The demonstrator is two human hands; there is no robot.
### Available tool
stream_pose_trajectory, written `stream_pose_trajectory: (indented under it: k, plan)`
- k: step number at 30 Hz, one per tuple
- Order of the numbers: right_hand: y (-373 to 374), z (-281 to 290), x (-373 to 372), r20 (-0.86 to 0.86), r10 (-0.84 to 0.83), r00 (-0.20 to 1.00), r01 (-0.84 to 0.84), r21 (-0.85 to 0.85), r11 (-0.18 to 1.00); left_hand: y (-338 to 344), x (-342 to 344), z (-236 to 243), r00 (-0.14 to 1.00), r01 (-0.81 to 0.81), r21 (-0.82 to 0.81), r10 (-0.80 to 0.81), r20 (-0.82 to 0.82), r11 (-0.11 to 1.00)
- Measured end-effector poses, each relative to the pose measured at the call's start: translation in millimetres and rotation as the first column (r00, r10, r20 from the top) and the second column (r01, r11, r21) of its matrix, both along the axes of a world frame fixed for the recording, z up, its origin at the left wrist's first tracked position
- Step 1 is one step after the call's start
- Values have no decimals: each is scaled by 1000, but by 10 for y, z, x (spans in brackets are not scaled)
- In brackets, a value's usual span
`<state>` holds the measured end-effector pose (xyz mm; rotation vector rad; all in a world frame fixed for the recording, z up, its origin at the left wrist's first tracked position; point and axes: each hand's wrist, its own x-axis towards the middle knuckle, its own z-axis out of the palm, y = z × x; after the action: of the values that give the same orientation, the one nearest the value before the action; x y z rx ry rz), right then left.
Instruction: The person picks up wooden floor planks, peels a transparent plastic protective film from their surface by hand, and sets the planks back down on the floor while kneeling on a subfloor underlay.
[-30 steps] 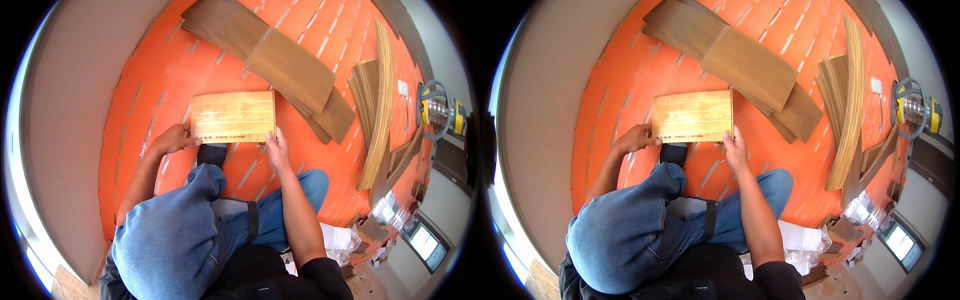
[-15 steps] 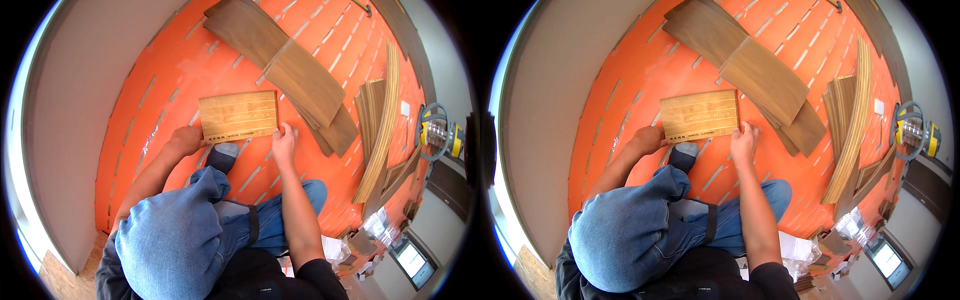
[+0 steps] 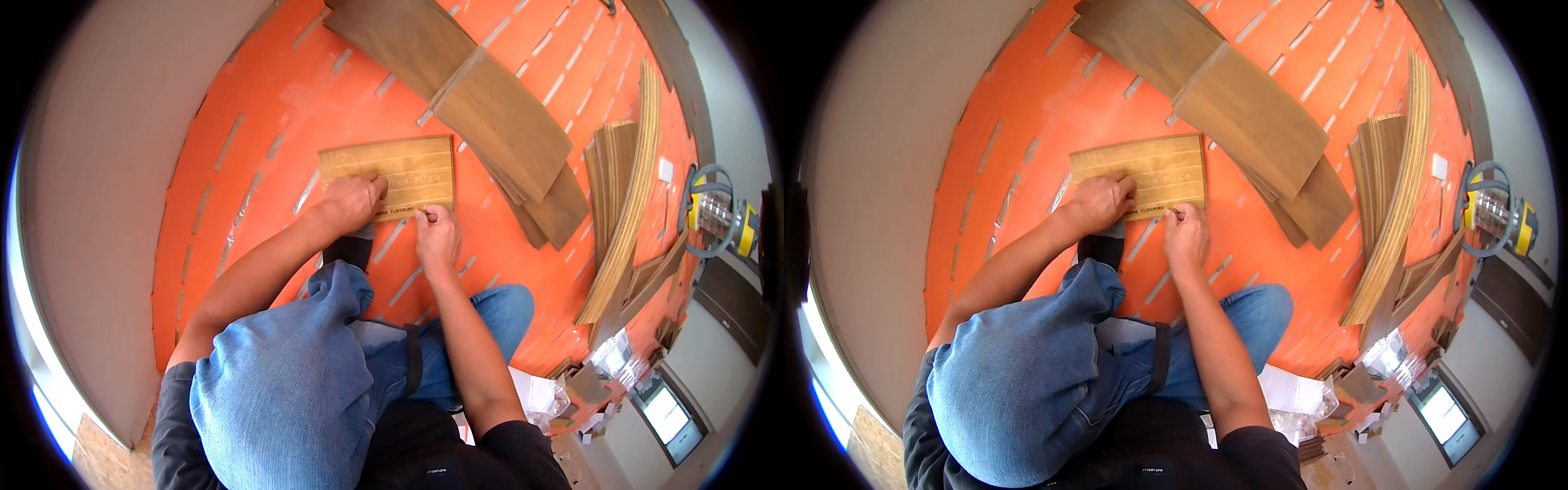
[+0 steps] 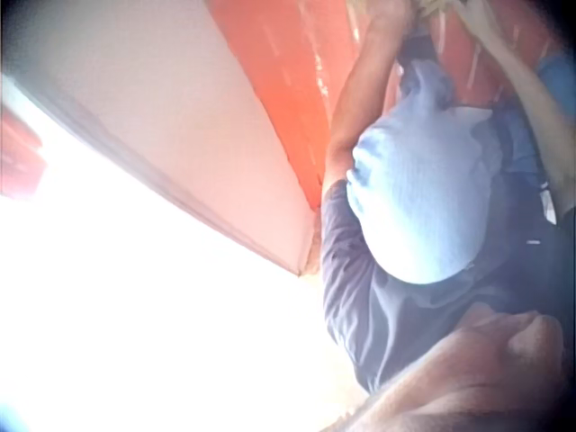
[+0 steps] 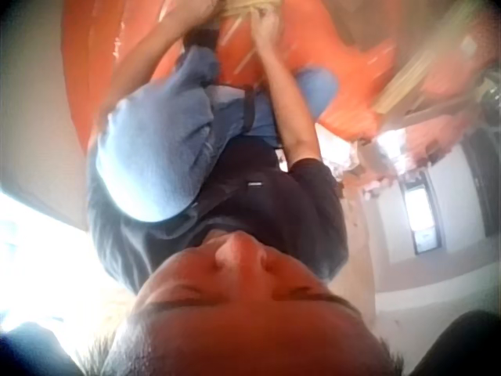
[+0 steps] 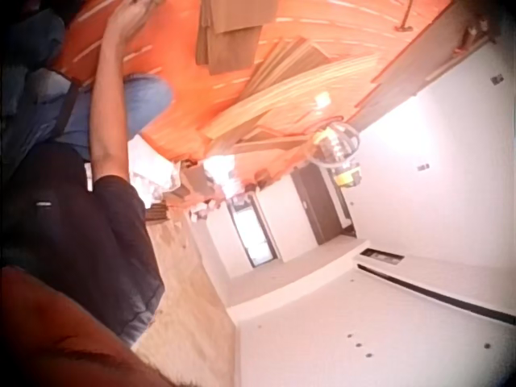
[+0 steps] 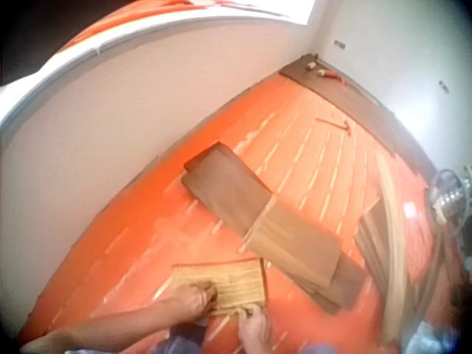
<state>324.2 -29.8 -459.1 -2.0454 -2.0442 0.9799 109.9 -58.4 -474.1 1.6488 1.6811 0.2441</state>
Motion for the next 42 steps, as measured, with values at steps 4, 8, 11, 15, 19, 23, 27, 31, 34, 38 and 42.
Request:
stream_pose_trajectory:
  k: [4, 8, 11, 15, 19, 23, 27, 31, 34, 38, 42]
  plan:
    - [-31, -87, 44, -49, -70, 996, 70, -3, 998, 19, 4, 11, 1000, 0, -19, 0, 1, 1000]
    - [-84, -43, 61, -81, -41, 996, 46, 54, 997, -15, -8, -32, 999, -24, 13, 24, 25, 1000]
    - [-99, -2, 94, -16, 34, 999, -33, 93, 995, -16, -10, -16, 999, -28, 2, 27, 19, 1000]
    - [-8, -22, 108, 12, 117, 993, -118, 98, 988, 12, 1, 7, 1000, -26, -26, 27, 10, 999]
    - [30, -43, 83, 47, 167, 985, -171, 81, 982, 12, 3, -17, 1000, -22, -26, 23, 7, 999]
    - [8, -48, 53, -5, 85, 996, -85, 23, 996, 6, 5, -14, 1000, -26, -49, 27, 4, 998]
    - [34, -186, 248, -150, -137, 979, 128, -68, 989, 33, 4, 30, 1000, -15, -45, 16, 19, 999]
    - [56, -45, 182, -139, -117, 983, 106, -88, 991, 8, -18, 27, 1000, -21, -65, 22, 20, 998]
    - [27, 23, 71, -36, -36, 999, 37, 9, 999, 13, -10, 8, 1000, -20, -57, 20, 16, 998]
    - [77, 20, 4, -14, -8, 1000, 7, -57, 998, 23, 10, 17, 1000, -30, -50, 31, 7, 998]
    - [89, 27, -45, 52, 14, 999, -11, -54, 998, 17, 7, 18, 999, -38, -54, 38, 7, 998]
